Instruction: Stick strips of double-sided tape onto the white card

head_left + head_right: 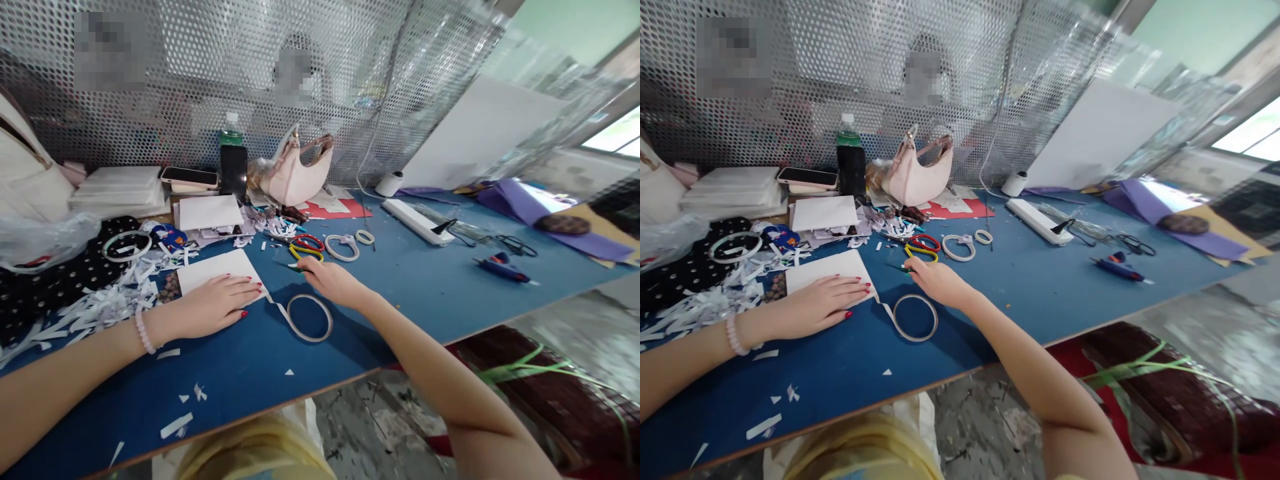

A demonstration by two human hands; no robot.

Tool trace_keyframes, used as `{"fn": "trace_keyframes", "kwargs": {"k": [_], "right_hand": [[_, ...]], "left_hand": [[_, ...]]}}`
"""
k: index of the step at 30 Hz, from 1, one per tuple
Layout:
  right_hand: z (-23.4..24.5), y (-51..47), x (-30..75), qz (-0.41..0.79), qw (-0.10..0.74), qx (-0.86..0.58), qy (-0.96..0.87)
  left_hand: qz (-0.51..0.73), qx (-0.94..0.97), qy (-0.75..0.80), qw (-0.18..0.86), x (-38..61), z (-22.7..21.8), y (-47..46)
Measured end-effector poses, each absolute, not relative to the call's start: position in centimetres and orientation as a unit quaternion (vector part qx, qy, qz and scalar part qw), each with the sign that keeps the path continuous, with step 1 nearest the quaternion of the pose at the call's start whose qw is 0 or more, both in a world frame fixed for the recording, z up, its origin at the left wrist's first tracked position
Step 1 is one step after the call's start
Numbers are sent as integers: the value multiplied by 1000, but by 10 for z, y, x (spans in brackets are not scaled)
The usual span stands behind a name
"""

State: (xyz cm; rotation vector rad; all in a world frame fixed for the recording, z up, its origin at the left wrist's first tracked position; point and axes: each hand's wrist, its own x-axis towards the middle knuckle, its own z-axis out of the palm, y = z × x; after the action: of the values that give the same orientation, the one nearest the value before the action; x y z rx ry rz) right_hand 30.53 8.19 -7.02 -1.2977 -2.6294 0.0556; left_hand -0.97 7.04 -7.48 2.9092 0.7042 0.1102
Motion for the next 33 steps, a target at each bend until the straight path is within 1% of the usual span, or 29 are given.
{"fn": "trace_keyframes", "kwargs": {"k": [8,14,26,33], "right_hand": [[-62,80,300,4,69,-344,-936],[-58,78,292,-90,29,-281,-955],[-52,81,282,-112,-18,-290,-950],[-42,78,277,-149,-58,-269,-950]], "left_hand": [[40,967,239,73,-9,-75,69],[40,967,241,72,-9,-75,70],[33,967,242,68,-8,-74,69],[39,966,246,65,-5,-73,68]]}}
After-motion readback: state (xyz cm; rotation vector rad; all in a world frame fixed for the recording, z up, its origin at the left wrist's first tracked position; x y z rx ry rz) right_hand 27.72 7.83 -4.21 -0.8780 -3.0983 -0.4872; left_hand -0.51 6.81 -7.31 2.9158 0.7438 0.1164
